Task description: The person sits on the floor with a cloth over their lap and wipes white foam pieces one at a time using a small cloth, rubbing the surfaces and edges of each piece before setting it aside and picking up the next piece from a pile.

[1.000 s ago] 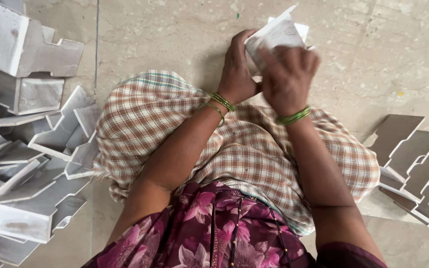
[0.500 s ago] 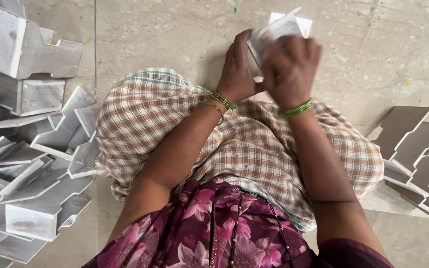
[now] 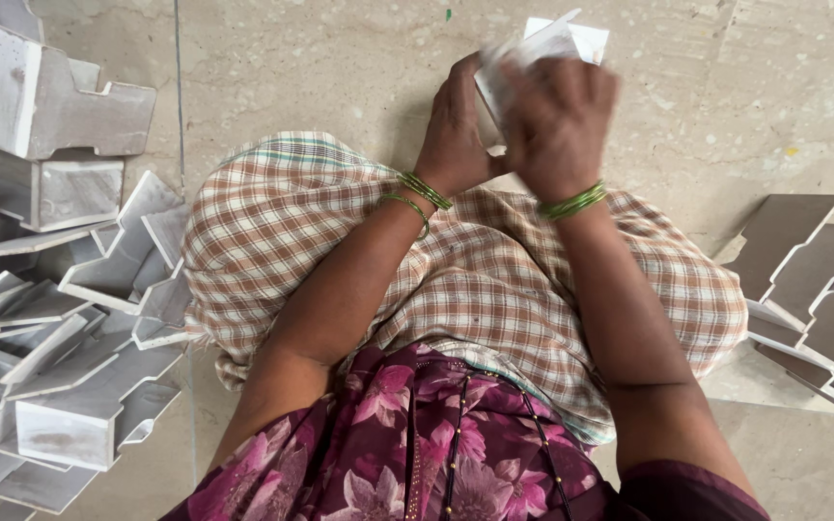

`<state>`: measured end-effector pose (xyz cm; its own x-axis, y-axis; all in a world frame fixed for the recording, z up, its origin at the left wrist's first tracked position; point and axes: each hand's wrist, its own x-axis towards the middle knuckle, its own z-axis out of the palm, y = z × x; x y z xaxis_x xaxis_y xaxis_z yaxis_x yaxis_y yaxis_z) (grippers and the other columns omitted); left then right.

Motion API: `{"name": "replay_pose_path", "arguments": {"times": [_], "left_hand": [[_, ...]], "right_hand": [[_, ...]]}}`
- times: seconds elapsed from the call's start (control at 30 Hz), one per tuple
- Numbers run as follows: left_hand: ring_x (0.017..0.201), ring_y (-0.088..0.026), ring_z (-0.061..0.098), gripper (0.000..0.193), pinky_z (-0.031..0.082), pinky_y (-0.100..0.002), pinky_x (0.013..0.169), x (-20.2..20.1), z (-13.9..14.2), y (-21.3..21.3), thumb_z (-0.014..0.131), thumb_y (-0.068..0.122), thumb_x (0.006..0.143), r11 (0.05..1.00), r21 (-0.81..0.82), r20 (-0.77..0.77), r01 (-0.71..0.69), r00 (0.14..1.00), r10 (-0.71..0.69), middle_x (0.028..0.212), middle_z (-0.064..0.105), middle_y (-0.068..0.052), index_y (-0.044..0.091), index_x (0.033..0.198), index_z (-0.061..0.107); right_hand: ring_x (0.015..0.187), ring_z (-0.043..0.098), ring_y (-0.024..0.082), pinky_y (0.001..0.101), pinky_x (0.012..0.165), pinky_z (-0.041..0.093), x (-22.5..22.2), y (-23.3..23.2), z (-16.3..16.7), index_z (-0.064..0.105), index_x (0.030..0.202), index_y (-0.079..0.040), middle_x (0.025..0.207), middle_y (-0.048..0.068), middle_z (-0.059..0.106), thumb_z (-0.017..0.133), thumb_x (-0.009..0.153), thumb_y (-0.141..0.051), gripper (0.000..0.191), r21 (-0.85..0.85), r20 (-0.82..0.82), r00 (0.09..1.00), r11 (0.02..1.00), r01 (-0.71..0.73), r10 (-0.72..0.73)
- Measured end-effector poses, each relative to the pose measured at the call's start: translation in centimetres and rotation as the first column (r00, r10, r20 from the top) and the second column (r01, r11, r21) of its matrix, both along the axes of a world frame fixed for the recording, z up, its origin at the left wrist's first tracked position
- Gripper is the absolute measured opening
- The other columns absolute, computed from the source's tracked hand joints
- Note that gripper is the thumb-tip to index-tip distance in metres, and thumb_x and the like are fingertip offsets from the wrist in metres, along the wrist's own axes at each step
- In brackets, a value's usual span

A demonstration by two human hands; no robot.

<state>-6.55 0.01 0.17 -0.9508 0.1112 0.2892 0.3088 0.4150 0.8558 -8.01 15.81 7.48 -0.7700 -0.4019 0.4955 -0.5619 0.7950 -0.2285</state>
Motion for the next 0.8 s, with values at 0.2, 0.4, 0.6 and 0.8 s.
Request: {"name": "replay_pose_path", "arguments": {"times": [0.2, 0.4, 0.6, 0.8], "left_hand": [[0.138, -0.033, 0.05, 0.115, 0.038, -0.046, 0.122, 0.1, 0.8, -0.1, 0.098, 0.035, 0.066, 0.999, -0.043, 0.012, 0.015, 1.0, -0.014, 0.15, 0.046, -0.012, 0.011, 0.152, 0.027], [0.138, -0.027, 0.05, 0.086, 0.042, -0.036, 0.125, 0.3, 0.0, -0.1, 0.087, 0.027, 0.1, 0.997, -0.073, 0.103, -0.026, 0.994, 0.034, 0.157, 0.046, -0.007, 0.013, 0.157, 0.026], [0.137, -0.035, 0.049, 0.115, 0.038, -0.048, 0.12, 0.1, 0.7, -0.1, 0.097, 0.039, 0.066, 0.997, -0.079, 0.027, 0.009, 1.0, -0.007, 0.149, 0.045, -0.016, 0.008, 0.151, 0.027], [0.136, -0.036, 0.05, 0.115, 0.04, -0.047, 0.118, 0.3, 0.1, 0.2, 0.099, 0.04, 0.069, 1.0, -0.008, 0.039, -0.025, 0.999, 0.026, 0.147, 0.046, -0.016, 0.007, 0.151, 0.025]], "right_hand": [[0.109, 0.048, 0.025, 0.0413, 0.096, 0.04, -0.9, 3.5, 0.6, 0.078, 0.129, -0.012, 0.113, 0.006, 0.058, 0.066, 0.093, -0.009, 0.037, 0.008, 0.062, 0.974, 0.976, 0.219, -0.219], [0.109, 0.048, 0.023, 0.0424, 0.099, 0.041, 1.5, -1.1, 0.0, 0.078, 0.125, -0.016, 0.112, 0.003, 0.059, 0.069, 0.096, -0.012, 0.03, 0.028, 0.001, 0.999, 0.998, -0.047, 0.047], [0.11, 0.049, 0.026, 0.0436, 0.097, 0.04, -0.7, 2.6, 1.8, 0.076, 0.123, -0.012, 0.108, 0.007, 0.06, 0.066, 0.09, -0.005, 0.035, -0.025, 0.029, 0.989, 0.989, 0.148, -0.147], [0.105, 0.049, 0.025, 0.0404, 0.091, 0.04, 0.8, 0.1, -0.1, 0.078, 0.122, -0.015, 0.105, 0.005, 0.059, 0.063, 0.089, -0.004, 0.037, -0.031, 0.025, 0.999, 0.999, 0.024, -0.023]]}}
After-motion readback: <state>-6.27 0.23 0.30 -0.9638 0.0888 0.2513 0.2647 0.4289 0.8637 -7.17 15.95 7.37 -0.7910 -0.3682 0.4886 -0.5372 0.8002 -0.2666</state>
